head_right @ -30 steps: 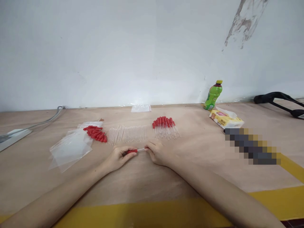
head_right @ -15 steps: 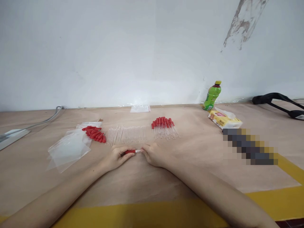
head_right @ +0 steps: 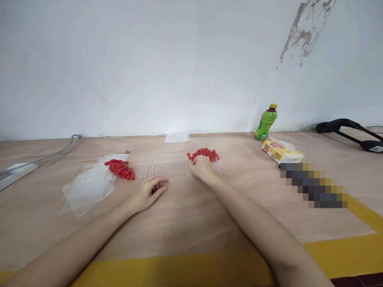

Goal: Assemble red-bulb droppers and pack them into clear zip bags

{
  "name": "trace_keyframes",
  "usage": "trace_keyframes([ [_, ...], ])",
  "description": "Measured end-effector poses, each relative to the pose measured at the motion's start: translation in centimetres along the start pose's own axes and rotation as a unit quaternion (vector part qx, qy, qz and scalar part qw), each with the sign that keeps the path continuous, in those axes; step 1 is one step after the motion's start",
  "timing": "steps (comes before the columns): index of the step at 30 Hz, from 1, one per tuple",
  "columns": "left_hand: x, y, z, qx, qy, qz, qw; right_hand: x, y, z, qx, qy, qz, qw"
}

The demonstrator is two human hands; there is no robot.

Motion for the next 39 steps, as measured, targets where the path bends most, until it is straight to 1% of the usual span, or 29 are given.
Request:
trace_keyframes([
  [3, 0.2, 0.0, -0.1, 0.003, 0.007, 0.003, 1.0, 0.0, -0.6, 1.1, -0.008, 0.067, 0.067, 0.995],
  [5, 0.2, 0.0, 0.0, 0.002, 0.01, 0.006, 1.0, -0.3, -0.6, 1.6, -0.009, 0.091, 0.086, 0.992],
  [8, 0.1, 0.0, 0.1, -0.002, 0.006, 0.01, 1.0, -0.6, -0.4, 1.9, -0.014, 0.099, 0.092, 0.991],
  [13, 0.0, -0.1, 0.1, -0.006, 0.007, 0.01, 1.0, -0.6, -0.3, 1.8, -0.023, 0.103, 0.094, 0.99],
  [16, 0.0, 0.0, 0.1, -0.006, 0.005, 0.013, 1.0, -1.2, -0.3, 1.9, -0.029, 0.103, 0.084, 0.991],
  [20, 0.5, 0.1, 0.5, -0.007, -0.001, 0.016, 1.0, -2.3, -0.6, 2.8, -0.052, 0.1, 0.082, 0.99],
  [22, 0.5, 0.0, -0.1, 0.012, -0.022, 0.01, 1.0, -2.6, -0.9, 3.4, -0.064, 0.1, 0.086, 0.989],
  [23, 0.3, -0.1, -0.9, 0.035, -0.044, 0.006, 0.998, -2.7, -1.1, 3.6, -0.069, 0.099, 0.088, 0.989],
  [24, -0.1, -0.3, -2.2, 0.065, -0.073, -0.001, 0.995, -2.8, -1.3, 3.8, -0.073, 0.099, 0.088, 0.989],
  [26, -1.5, -0.7, -5.8, 0.135, -0.149, -0.027, 0.979, -3.0, -1.5, 4.0, -0.084, 0.098, 0.086, 0.988],
  [27, -2.8, -0.8, -7.9, 0.159, -0.186, -0.054, 0.968, -3.1, -1.5, 4.1, -0.089, 0.098, 0.084, 0.988],
  [29, -6.1, -0.9, -12.0, 0.169, -0.255, -0.139, 0.942, -3.2, -1.3, 3.8, -0.093, 0.097, 0.081, 0.988],
  [31, -10.1, -0.2, -15.5, 0.137, -0.299, -0.254, 0.909, -3.2, -0.7, 3.0, -0.086, 0.095, 0.072, 0.989],
  [32, -12.1, 0.4, -16.5, 0.102, -0.298, -0.311, 0.897, -3.2, -0.2, 2.4, -0.079, 0.093, 0.063, 0.991],
  [34, -14.1, 1.0, -17.7, 0.069, -0.288, -0.339, 0.893, -2.9, 0.9, 1.4, -0.066, 0.088, 0.037, 0.993],
  [36, -15.3, 1.5, -17.9, 0.049, -0.275, -0.352, 0.893, -2.6, 2.1, 0.5, -0.045, 0.075, -0.012, 0.996],
  [39, -16.1, 2.2, -17.4, 0.042, -0.263, -0.369, 0.89, -2.1, 3.7, -0.1, -0.008, 0.031, -0.103, 0.994],
])
Point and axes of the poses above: each hand's wrist, its own y-axis away from the middle knuckle, its own z-axis out of the palm, x = y × z, the point moved 9 cm from there along -y, towards the middle knuckle, and after that the axes turned 7 degrees about z, right-handed, at the moved point
